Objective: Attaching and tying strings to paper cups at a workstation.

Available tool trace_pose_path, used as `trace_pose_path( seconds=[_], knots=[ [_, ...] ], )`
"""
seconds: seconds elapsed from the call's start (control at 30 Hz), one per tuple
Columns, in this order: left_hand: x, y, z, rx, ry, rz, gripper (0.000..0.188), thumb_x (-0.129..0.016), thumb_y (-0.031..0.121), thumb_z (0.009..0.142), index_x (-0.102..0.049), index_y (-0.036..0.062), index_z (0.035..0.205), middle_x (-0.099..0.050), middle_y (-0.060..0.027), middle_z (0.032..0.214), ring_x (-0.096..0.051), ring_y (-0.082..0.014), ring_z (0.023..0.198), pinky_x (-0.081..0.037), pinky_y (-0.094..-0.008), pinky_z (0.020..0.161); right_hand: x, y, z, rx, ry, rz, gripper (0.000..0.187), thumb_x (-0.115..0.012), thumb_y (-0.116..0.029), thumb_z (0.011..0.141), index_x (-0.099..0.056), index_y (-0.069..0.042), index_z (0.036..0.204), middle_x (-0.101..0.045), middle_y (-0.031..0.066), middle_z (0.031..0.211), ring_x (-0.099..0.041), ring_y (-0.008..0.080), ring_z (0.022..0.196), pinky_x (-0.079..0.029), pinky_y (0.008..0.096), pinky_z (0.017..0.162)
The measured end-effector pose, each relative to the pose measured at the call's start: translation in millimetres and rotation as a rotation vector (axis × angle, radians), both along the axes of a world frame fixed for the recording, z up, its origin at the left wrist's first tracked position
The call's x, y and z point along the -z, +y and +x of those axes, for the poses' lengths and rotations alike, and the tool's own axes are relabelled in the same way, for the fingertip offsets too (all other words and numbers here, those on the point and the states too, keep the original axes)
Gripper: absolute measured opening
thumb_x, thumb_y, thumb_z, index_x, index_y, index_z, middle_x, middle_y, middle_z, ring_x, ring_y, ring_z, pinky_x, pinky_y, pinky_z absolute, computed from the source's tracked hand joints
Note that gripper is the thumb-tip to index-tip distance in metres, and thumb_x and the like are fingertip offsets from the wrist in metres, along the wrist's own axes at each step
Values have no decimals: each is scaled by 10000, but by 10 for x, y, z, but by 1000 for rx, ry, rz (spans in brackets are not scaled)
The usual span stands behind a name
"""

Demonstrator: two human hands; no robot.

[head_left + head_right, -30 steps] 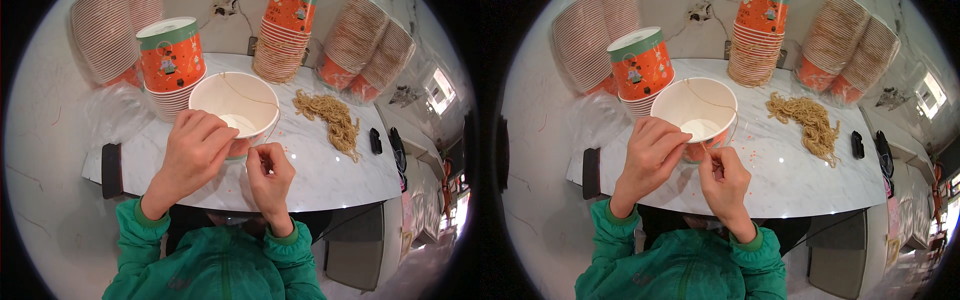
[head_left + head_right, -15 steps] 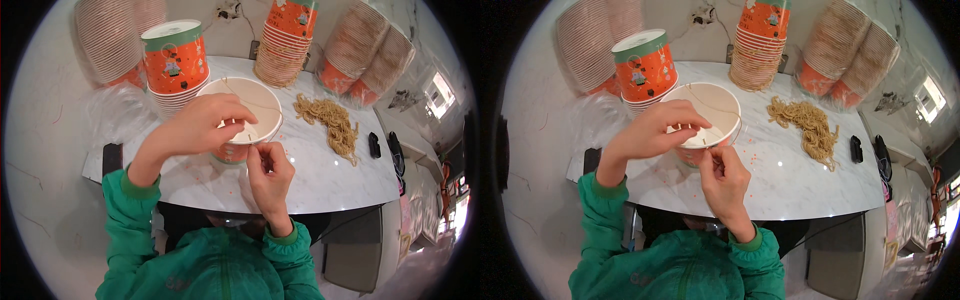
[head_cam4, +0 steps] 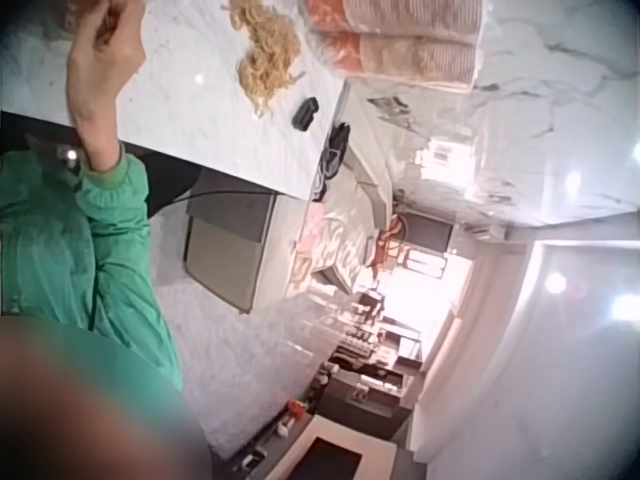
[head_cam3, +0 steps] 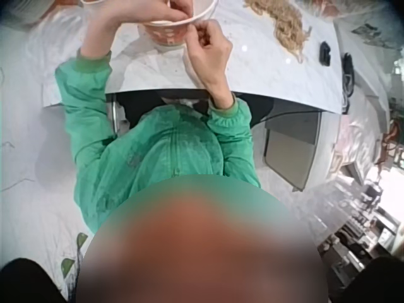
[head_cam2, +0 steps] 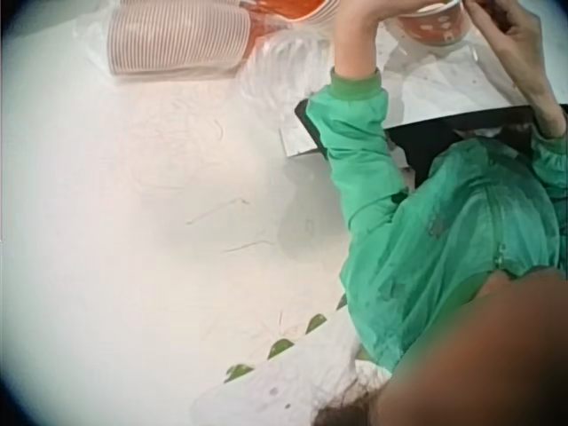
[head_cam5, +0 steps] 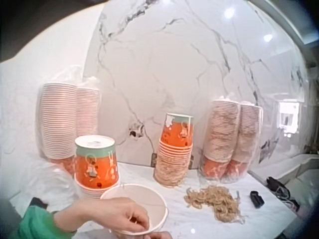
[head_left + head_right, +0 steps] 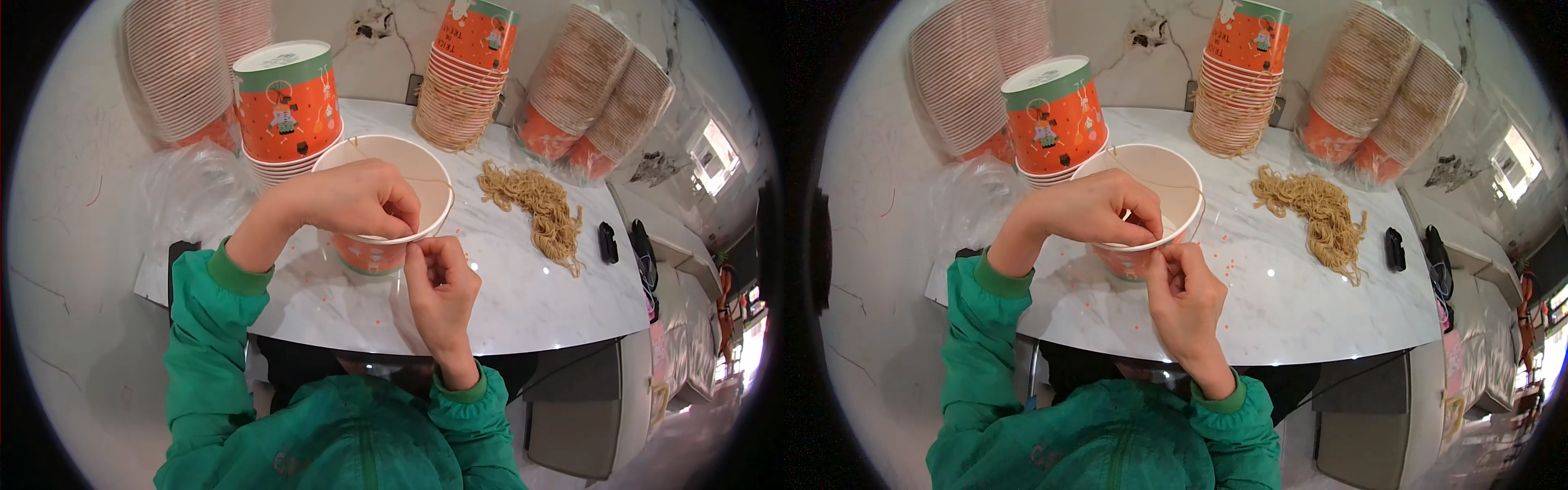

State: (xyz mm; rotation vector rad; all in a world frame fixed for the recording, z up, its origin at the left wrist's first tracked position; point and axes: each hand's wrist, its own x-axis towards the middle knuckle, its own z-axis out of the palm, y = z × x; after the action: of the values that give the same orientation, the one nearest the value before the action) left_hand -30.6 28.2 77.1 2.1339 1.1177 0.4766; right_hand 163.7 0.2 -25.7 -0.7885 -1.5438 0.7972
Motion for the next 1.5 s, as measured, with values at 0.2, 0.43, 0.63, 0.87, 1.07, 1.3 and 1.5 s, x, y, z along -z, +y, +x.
trace_pose_path(
  seconds=[0.2, 0.43, 0.63, 0.87, 1.07, 1.3, 1.5],
  knots=[
    [1, -537, 125, -464, 109, 732, 67, -676, 36, 829, -660, -2, 881, -634, -105, 810, -610, -265, 697, -477, -354, 632, -47, 102, 237, -23, -310, 2, 123, -595, -50, 1006, -666, -54, 1107, -739, 115, 812, -718, 269, 661, -500, 375, 542],
    [494, -1276, 390, -723, -76, 647, 102, -655, -78, 840, -665, -11, 915, -629, -99, 823, -589, -189, 644, -454, -302, 580, -229, 115, 210, 100, -682, 413, 208, -612, -2, 950, -694, -72, 1128, -745, 107, 868, -708, 303, 697, -527, 374, 590],
    [1113, -1022, 411, -903, -622, 490, 87, -710, -5, 886, -705, -2, 973, -656, -42, 822, -596, -135, 663, -467, -270, 609, -302, 155, 66, -220, -747, 434, 190, -663, -36, 838, -720, -104, 1007, -702, 78, 817, -678, 329, 656, -504, 442, 557],
    [1348, -965, 615, -931, -1088, 34, 63, -685, 62, 990, -709, 4, 983, -660, 36, 826, -580, -37, 723, -471, -213, 646, -264, 211, -10, -337, -503, 39, 93, -711, -153, 916, -771, -115, 976, -731, 117, 793, -708, 327, 693, -540, 403, 611],
    [1355, -954, 646, -910, -1130, 115, 59, -684, 40, 984, -707, -14, 991, -667, 14, 891, -595, -48, 766, -482, -217, 686, -372, 113, -4, -153, -612, 326, 89, -721, -138, 910, -778, -109, 973, -752, 99, 880, -716, 320, 717, -535, 393, 607],
    [1342, -916, 683, -918, -1138, 174, 92, -688, 12, 971, -728, -42, 1034, -669, -1, 970, -600, -52, 822, -484, -219, 731, -405, 230, 74, -423, -489, -56, 147, -749, -123, 902, -782, -63, 1031, -755, 120, 880, -728, 279, 723, -544, 341, 646],
    [1291, -921, 773, -973, -956, 416, 130, -695, -16, 946, -737, -51, 1063, -696, -50, 1015, -636, -94, 849, -504, -238, 746, -302, 174, 31, -441, -296, -40, 149, -739, -44, 915, -765, -10, 1057, -709, 84, 997, -662, 162, 781, -504, 272, 654]
  ],
)
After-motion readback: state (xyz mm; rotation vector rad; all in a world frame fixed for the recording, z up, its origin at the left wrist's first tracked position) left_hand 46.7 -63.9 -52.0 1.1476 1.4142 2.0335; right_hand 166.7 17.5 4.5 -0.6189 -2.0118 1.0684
